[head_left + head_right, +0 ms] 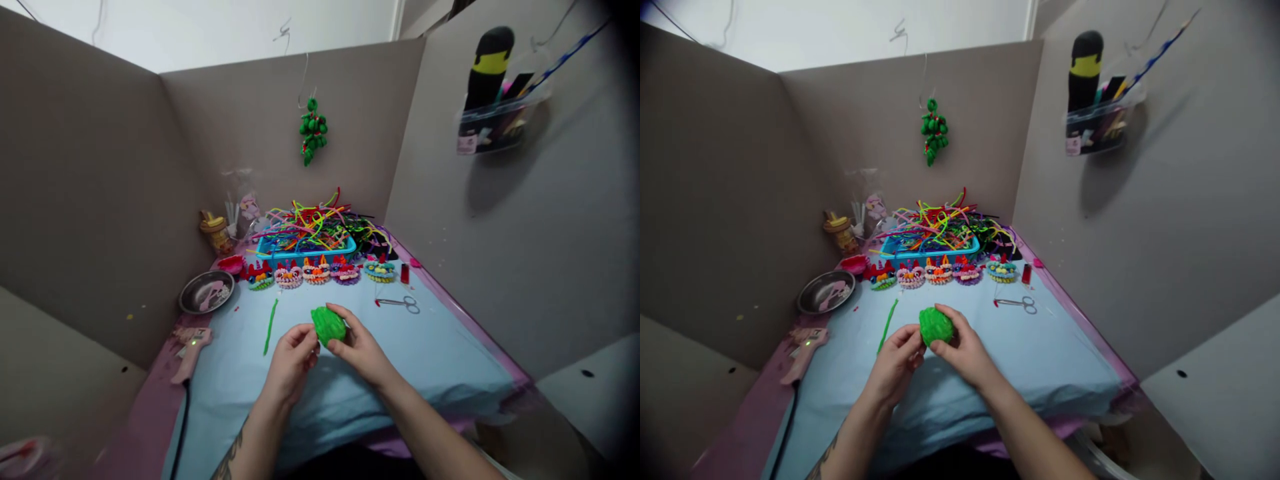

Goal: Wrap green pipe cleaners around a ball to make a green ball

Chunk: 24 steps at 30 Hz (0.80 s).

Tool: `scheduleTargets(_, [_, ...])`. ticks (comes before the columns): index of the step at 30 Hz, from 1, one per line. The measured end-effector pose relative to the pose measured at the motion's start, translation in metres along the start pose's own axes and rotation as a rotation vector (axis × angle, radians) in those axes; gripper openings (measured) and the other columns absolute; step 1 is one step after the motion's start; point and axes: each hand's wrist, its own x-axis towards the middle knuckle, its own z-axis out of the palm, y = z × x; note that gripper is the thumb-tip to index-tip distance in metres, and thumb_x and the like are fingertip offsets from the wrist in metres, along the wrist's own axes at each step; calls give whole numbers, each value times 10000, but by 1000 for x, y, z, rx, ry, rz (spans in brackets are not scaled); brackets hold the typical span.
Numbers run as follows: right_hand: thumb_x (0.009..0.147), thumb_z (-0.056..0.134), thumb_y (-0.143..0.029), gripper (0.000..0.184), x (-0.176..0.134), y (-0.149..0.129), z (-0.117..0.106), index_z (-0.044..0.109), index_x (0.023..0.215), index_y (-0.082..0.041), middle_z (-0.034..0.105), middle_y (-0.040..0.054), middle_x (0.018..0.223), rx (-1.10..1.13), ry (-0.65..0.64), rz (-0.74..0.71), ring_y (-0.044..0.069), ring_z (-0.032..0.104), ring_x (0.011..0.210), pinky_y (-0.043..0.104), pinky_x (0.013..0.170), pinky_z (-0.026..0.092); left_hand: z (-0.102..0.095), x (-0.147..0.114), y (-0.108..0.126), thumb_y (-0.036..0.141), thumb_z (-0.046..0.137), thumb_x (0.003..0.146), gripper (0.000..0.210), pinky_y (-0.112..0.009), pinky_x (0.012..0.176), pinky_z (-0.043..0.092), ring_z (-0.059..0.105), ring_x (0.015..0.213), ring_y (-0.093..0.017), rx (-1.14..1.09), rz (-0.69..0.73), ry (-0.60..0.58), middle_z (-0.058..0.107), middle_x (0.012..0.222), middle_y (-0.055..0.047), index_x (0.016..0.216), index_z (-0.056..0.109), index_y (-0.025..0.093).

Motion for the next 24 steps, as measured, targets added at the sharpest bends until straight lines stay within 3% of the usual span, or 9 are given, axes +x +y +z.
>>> scheduleTargets(5, [701, 740, -446, 650, 3, 2, -4, 511, 1273, -240, 536, 102, 1257, -61, -39, -17, 263, 530, 1151, 393, 980, 423, 0, 3, 4, 347, 825, 568, 316, -167, 419, 233, 352, 436, -31, -17, -48, -6, 457, 483, 64, 632, 614, 121])
scheduleTargets(9, [718, 704, -512, 694, 6, 0, -6, 478, 1315, -241, 524, 103, 1279, -96, -60, -24, 260, 519, 1162, 390, 989, 414, 0, 6, 6, 313, 816, 584, 292, -154, 411, 236, 386, 456, -39, -59, -86, -3, 463, 488, 63, 651, 603, 125])
scheduleTargets(15, [801, 549, -603, 670, 7, -2, -7, 441, 1335, -213, 544, 132, 1227, -98, -146, 89, 219, 627, 853, 377, 758, 524, -9, 13, 2, 298, 756, 663, 244, -128, 407, 326, 472, 506, -44, -162, -152, 0, 533, 603, 37, 752, 618, 118])
scheduleTargets(17, [765, 627, -565, 707, 6, -1, -8, 419, 1346, -221, 516, 128, 1267, -62, -212, 59, 242, 607, 980, 390, 850, 498, -12, 16, 2, 273, 723, 700, 201, -121, 393, 341, 479, 489, -39, -187, -190, -10, 551, 618, 27, 770, 625, 112])
scheduleTargets(20, [704, 739, -465, 801, 6, 2, -8, 373, 1385, -257, 425, 108, 1378, -33, -257, -29, 268, 475, 1218, 403, 1007, 396, -11, 15, 5, 242, 693, 744, 150, -113, 403, 380, 484, 465, -33, -210, -230, -34, 551, 596, 26, 773, 635, 107])
scheduleTargets(24, [725, 739, -385, 652, 6, 2, -5, 484, 1313, -264, 430, 90, 1375, -91, -192, -106, 267, 418, 1273, 407, 1061, 332, -8, 7, 7, 251, 757, 703, 234, -143, 499, 457, 542, 525, -51, -223, -229, -85, 599, 654, 6, 853, 657, 102])
